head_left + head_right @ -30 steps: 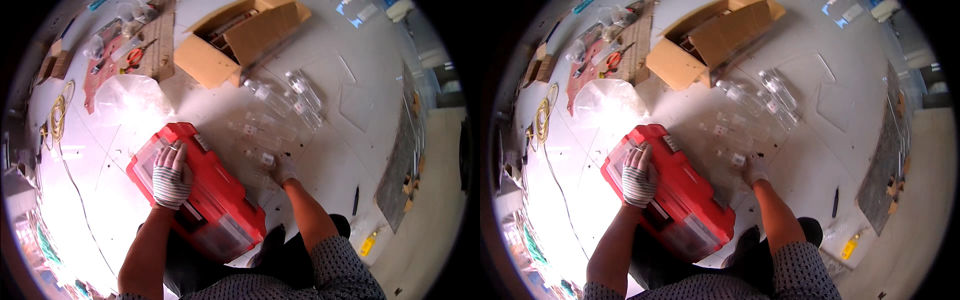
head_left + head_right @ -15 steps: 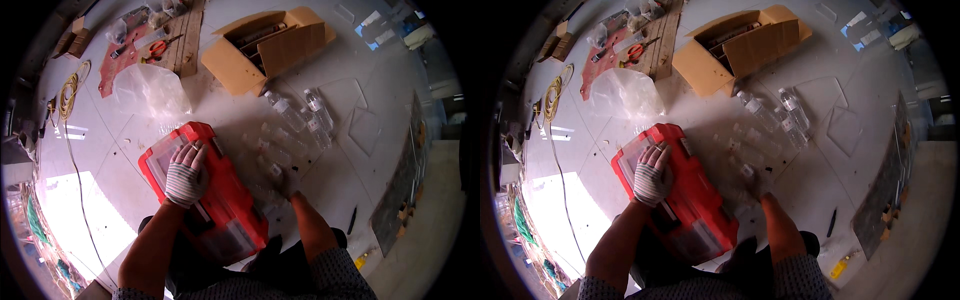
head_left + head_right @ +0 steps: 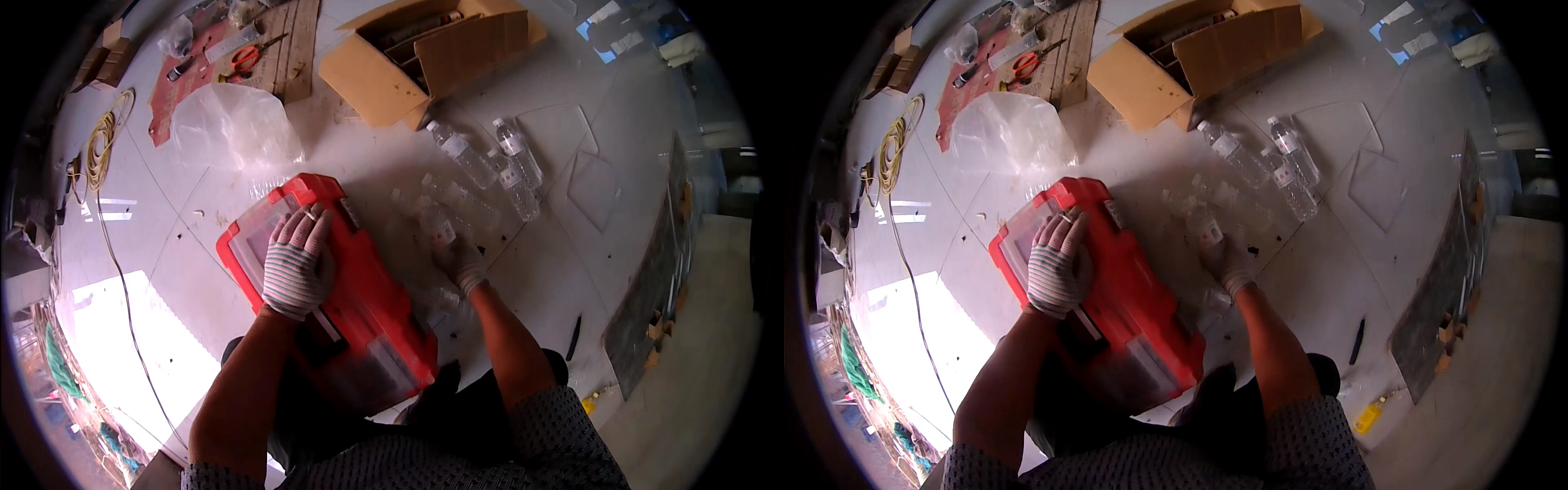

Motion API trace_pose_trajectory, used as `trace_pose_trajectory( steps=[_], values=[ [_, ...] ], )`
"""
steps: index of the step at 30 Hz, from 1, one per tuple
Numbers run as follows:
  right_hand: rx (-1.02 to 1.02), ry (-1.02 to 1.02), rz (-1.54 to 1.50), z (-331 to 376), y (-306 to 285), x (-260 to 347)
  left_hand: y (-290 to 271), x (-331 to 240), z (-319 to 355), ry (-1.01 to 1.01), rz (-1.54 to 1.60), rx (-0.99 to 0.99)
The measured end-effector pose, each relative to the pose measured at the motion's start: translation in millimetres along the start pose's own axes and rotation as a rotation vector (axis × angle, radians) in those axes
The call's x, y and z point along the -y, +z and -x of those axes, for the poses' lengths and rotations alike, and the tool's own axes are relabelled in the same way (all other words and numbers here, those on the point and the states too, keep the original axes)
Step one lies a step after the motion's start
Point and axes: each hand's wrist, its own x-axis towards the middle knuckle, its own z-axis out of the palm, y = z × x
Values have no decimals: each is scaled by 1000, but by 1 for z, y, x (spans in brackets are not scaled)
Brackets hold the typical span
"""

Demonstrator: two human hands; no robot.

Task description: The person walks through a construction site, opens a red toolbox, and sits on the floor to organize empty plastic water bottles into a cardboard box. They then close the toolbox and carry it outside.

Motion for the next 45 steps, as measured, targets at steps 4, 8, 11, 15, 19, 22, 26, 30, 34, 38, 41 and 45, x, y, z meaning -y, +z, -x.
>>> trace_pose_trajectory(
  steps=[4,8,11,15,19,22,26,30,34,38,41,45],
  values=[
    [13,-120,-171,-5,-4,-21,4,-3,-4,11,-6,-8],
    [96,-45,-474,-11,1,-33,5,-5,-6,-9,17,21],
    [117,62,-610,-16,8,-30,6,-5,-5,-27,12,24],
    [121,101,-704,-24,16,-33,8,-8,-7,-32,10,21],
    [154,199,-765,-14,7,-2,5,-6,-5,-39,6,13],
    [198,206,-837,-13,2,6,6,-7,-7,-34,20,8],
    [139,170,-840,-16,11,5,6,-9,-8,-37,17,22],
    [207,107,-769,-21,8,6,9,-7,-8,-39,25,36],
    [168,75,-736,-15,-4,49,1,-2,-4,-23,5,26],
    [182,-143,-759,-23,-33,90,3,-2,-7,-1,36,2],
    [259,-165,-947,-44,-50,134,3,-8,-10,-10,54,-13],
    [355,-56,-1190,-79,-72,210,-4,-8,-10,-23,35,-1]
  ],
)
